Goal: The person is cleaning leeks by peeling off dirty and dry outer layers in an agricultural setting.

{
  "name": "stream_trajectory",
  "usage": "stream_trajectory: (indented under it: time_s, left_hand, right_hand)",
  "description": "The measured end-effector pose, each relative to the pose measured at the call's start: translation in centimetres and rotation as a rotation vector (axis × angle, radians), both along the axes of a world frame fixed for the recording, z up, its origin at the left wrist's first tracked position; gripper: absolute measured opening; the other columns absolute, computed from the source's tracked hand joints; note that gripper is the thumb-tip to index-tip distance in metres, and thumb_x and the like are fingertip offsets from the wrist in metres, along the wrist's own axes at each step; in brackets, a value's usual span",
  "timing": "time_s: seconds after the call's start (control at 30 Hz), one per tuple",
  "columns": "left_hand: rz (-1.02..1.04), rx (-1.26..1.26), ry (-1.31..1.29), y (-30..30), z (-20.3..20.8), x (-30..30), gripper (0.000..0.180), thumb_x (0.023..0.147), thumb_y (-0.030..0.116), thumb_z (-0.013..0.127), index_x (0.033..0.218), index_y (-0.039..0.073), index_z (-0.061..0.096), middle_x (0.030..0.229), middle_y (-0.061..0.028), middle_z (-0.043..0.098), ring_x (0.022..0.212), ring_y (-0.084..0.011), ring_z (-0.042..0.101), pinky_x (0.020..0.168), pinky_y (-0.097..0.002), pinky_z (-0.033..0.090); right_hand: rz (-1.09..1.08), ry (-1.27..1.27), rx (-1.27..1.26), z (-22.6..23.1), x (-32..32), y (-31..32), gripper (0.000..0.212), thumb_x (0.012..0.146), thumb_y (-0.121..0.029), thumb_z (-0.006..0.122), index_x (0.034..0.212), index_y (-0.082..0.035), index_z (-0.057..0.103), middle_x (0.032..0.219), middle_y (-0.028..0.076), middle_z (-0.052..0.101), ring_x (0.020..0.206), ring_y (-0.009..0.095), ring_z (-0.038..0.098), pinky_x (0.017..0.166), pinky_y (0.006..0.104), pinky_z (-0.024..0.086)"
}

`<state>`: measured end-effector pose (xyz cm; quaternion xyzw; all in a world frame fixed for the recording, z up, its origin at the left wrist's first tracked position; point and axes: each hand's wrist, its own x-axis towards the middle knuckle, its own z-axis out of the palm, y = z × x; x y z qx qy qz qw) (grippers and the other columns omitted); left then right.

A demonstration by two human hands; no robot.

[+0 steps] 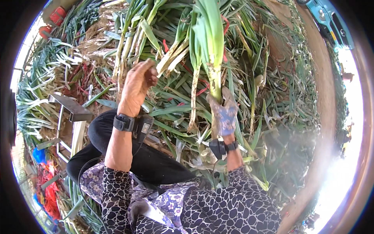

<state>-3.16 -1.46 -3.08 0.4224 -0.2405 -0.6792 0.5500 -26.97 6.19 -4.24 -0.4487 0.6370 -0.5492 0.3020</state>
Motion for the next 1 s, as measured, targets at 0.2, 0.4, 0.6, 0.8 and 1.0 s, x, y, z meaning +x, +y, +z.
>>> stream_trajectory:
  time_s: [0.2, 0.4, 0.6, 0.8, 1.0]
  left_hand:
    - [-0.338, -0.316, 0.080, 1.3, 1.3, -2.0, 0.044, 0.090, 0.041, 0.056, 0.116, 0.005, 0.053, 0.086, -0.0046, 0.060, 0.075, -0.0113, 0.059, 0.065, -0.0260, 0.048]
    - [-0.027, -0.339, 0.116, 1.3, 2.2, 1.0, 0.023, 0.085, 0.013, 0.065, 0.106, 0.003, 0.060, 0.079, -0.0007, 0.061, 0.064, -0.0095, 0.058, 0.057, -0.0246, 0.049]
    - [0.171, -0.346, 0.073, 0.9, 1.6, 2.6, 0.031, 0.086, 0.015, 0.064, 0.113, 0.001, 0.056, 0.083, -0.0024, 0.062, 0.068, -0.0111, 0.060, 0.061, -0.0258, 0.052]
    - [0.178, -0.390, -0.057, 0.1, 1.2, 2.9, 0.036, 0.075, 0.009, 0.075, 0.105, 0.001, 0.058, 0.088, -0.0062, 0.066, 0.071, -0.0101, 0.060, 0.059, -0.0226, 0.050]
    - [0.162, -0.313, -0.043, -1.1, 0.8, 3.5, 0.033, 0.073, 0.011, 0.076, 0.099, 0.003, 0.058, 0.080, -0.0026, 0.063, 0.063, -0.0074, 0.057, 0.055, -0.0212, 0.047]
  right_hand:
    - [0.363, 0.167, -0.097, 4.7, 2.2, -1.6, 0.044, 0.075, 0.000, 0.068, 0.116, 0.006, 0.053, 0.106, 0.009, 0.060, 0.092, 0.013, 0.056, 0.080, 0.0249, 0.047]
    - [0.582, -0.163, 0.130, 4.9, 8.0, -3.5, 0.057, 0.074, -0.012, 0.070, 0.124, 0.005, 0.048, 0.113, 0.012, 0.057, 0.102, 0.016, 0.054, 0.087, 0.0283, 0.045]
    - [0.546, 0.124, 0.446, 0.7, 6.8, -0.7, 0.044, 0.078, -0.018, 0.070, 0.115, 0.000, 0.055, 0.088, 0.003, 0.061, 0.073, 0.010, 0.053, 0.067, 0.0250, 0.044]
    - [0.482, 0.096, 0.436, 0.5, 8.0, -1.1, 0.031, 0.078, -0.024, 0.070, 0.096, -0.002, 0.060, 0.070, 0.004, 0.057, 0.061, 0.011, 0.050, 0.057, 0.0279, 0.041]
    - [0.492, -0.002, 0.457, 1.2, 8.9, -1.0, 0.027, 0.078, -0.024, 0.069, 0.089, -0.002, 0.059, 0.060, 0.001, 0.049, 0.051, 0.009, 0.041, 0.047, 0.0265, 0.034]
